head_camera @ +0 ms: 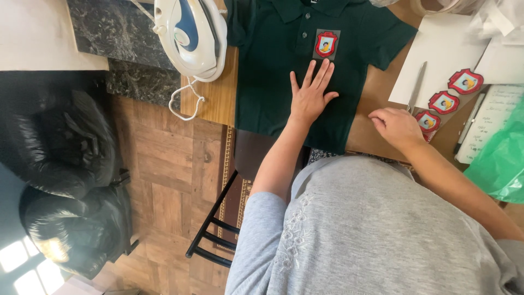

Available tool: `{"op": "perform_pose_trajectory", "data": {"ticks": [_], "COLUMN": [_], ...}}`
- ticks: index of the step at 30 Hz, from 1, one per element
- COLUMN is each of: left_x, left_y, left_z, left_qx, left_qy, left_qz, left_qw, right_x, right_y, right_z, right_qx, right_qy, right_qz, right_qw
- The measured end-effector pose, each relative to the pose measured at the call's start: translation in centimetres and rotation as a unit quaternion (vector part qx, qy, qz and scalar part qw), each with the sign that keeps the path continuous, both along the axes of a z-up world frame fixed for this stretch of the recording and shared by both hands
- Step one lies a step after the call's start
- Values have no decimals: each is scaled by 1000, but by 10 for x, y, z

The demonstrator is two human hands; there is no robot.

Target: The person irons a dark green polo shirt on a wooden table. They then use scissors to cut a red and yellow logo patch from a sheet and place it on the shirt's chest. Finally, they place a piece of brown paper over the shirt.

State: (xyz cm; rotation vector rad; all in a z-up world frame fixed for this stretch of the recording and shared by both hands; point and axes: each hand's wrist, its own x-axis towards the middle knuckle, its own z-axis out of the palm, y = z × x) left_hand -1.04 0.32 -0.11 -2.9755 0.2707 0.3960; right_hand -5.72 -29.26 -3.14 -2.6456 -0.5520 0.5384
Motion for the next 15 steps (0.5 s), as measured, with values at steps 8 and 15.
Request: {"op": "perform_pose_trajectory", "data": {"ticks": [8, 15], "left_x": [3, 6], "left_y": [-4, -4], "left_z": [0, -12], "left_qx": [-13, -29], "left_qy": [-2, -11], "left_qz": [5, 18], "left_qw": [1000, 999], "right_x": [2, -2], "right_y": [1, -4], "right_z": [5, -1], "right_qx": [9, 16], "right_qy": [-1, -2], "right_qz": [14, 18], "right_qw": [1000, 1000]}}
